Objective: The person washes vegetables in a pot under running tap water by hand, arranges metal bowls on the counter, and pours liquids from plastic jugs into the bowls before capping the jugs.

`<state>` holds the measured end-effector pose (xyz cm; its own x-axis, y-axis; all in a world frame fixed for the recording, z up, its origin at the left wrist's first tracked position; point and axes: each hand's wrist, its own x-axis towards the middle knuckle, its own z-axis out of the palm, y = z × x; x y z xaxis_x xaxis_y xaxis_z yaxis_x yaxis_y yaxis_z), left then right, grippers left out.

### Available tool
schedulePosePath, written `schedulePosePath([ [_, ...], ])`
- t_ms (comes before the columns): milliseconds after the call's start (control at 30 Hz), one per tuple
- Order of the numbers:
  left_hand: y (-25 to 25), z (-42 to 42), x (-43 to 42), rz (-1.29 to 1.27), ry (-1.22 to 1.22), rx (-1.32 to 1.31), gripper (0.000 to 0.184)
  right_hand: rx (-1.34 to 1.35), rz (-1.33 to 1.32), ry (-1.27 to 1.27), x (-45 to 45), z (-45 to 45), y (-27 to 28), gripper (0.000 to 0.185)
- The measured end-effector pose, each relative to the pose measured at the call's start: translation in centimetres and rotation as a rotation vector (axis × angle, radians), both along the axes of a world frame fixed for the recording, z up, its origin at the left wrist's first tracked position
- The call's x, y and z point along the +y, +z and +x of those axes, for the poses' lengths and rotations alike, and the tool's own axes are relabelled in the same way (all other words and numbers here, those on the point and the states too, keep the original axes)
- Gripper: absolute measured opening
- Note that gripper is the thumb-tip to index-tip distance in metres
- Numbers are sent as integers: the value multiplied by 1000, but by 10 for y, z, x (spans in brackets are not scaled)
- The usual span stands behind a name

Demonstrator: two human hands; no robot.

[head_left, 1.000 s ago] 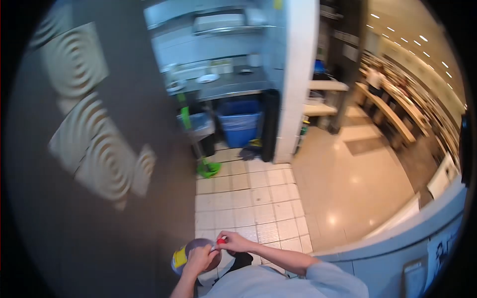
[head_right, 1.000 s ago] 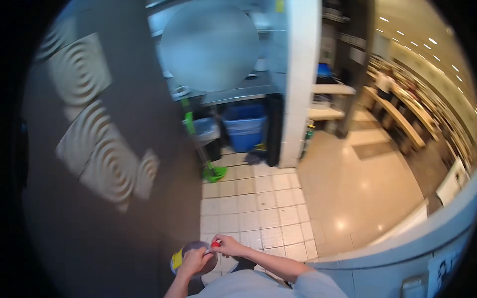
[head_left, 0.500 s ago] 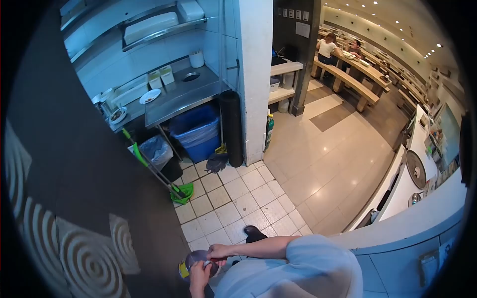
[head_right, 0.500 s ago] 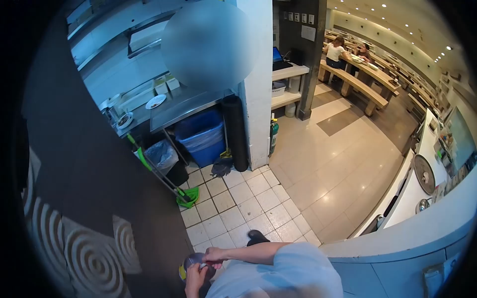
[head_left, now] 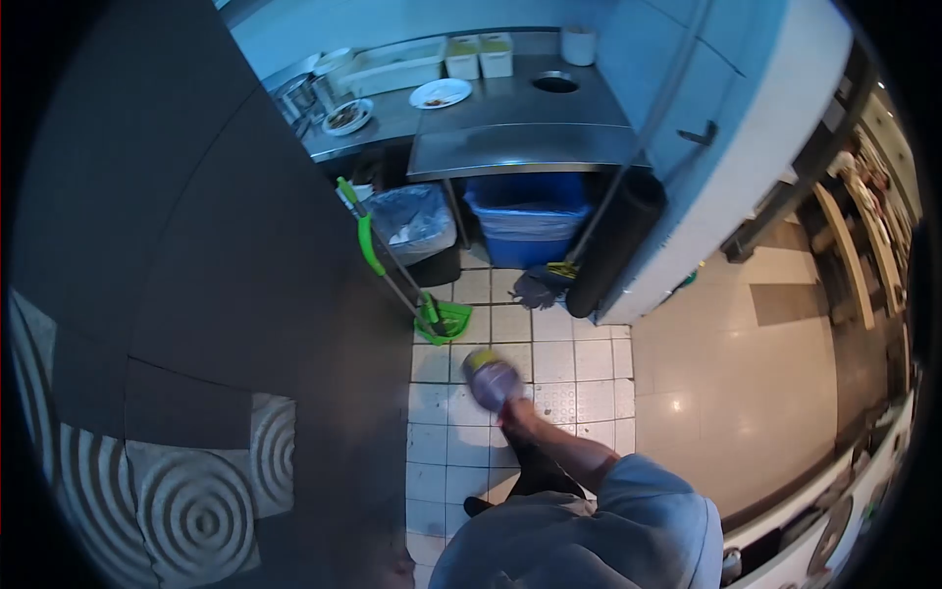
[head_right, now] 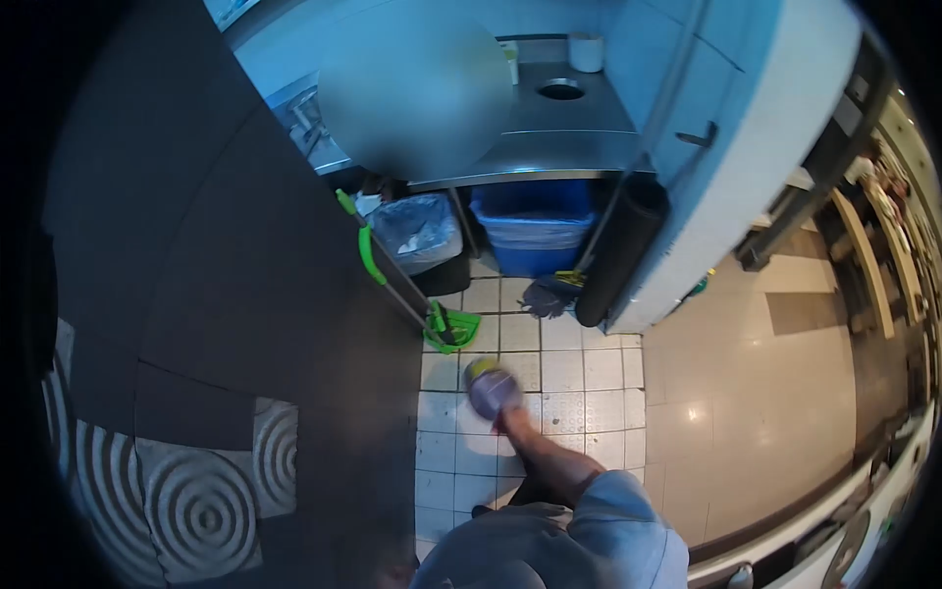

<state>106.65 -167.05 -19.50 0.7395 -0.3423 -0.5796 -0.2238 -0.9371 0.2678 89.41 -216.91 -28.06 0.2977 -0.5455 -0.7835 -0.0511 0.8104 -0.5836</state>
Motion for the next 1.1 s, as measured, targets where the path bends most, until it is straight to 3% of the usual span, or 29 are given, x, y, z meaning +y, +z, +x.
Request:
schedulePosePath([
  [33,-8,-15,8,45,48,37,35,130,-295,-47,-31,4,-71,40],
  [67,-12,-31,14,75,89,76,34,71,-295,-162,-66,5,-33,47],
  [100,-14,-43,10,107,138,115,34,258,-458,-187,-113,11,-105,55],
  [133,-16,-55,9,116,175,139,33,306,-520,-172,-150,12,-47,51],
  [167,-16,-64,5,119,207,161,33,241,-543,-303,-200,22,-63,47],
  [200,-16,-73,1,118,238,178,32,112,-600,-378,-237,30,-27,39],
  [233,-16,-81,-6,114,266,193,32,-30,-641,-482,-285,43,-38,31],
  [267,-16,-86,-11,113,291,199,32,-101,-641,-417,-313,50,-10,29],
  [400,-15,-100,-23,86,361,219,30,107,-827,-252,-362,104,-9,60],
  [467,-17,-107,-19,66,395,228,29,119,-780,75,-315,117,16,73],
  [533,-19,-118,-13,39,439,226,28,173,-902,215,-249,138,-28,71],
  [567,-20,-125,-7,25,460,226,28,104,-875,306,-197,136,-12,70],
  [600,-21,-132,0,9,484,224,27,282,-693,526,-156,142,-28,68],
  [633,-24,-142,10,-7,514,223,27,193,-736,646,-104,138,-48,69],
  [667,-26,-153,20,-28,541,217,26,140,-759,795,-51,140,-103,73],
  [700,-29,-168,33,-49,583,206,26,199,-663,1037,-1,135,-51,77],
  [800,-53,-246,88,-129,723,151,25,-14,-675,1315,146,116,-38,74],
  [867,-118,-335,156,-170,713,73,24,-198,-618,1526,208,104,20,70],
  [900,-126,-375,165,-172,691,23,24,-276,-573,1615,230,99,46,68],
  [933,-139,-418,165,-206,904,118,32,-340,-520,1705,254,99,59,66],
  [967,-101,-438,129,-232,1127,190,40,-368,-523,1703,276,98,39,57],
  [1000,-162,-489,148,-214,1184,161,39,-392,-517,1690,292,96,11,48],
  [1033,-154,-514,142,-286,1472,287,40,-390,-563,1688,302,100,-15,40],
  [1067,-158,-543,141,-241,1495,258,38,-313,-520,1696,309,99,-8,35],
  [1100,-119,-545,136,-166,1577,362,38,-388,-672,1754,307,106,-56,29],
])
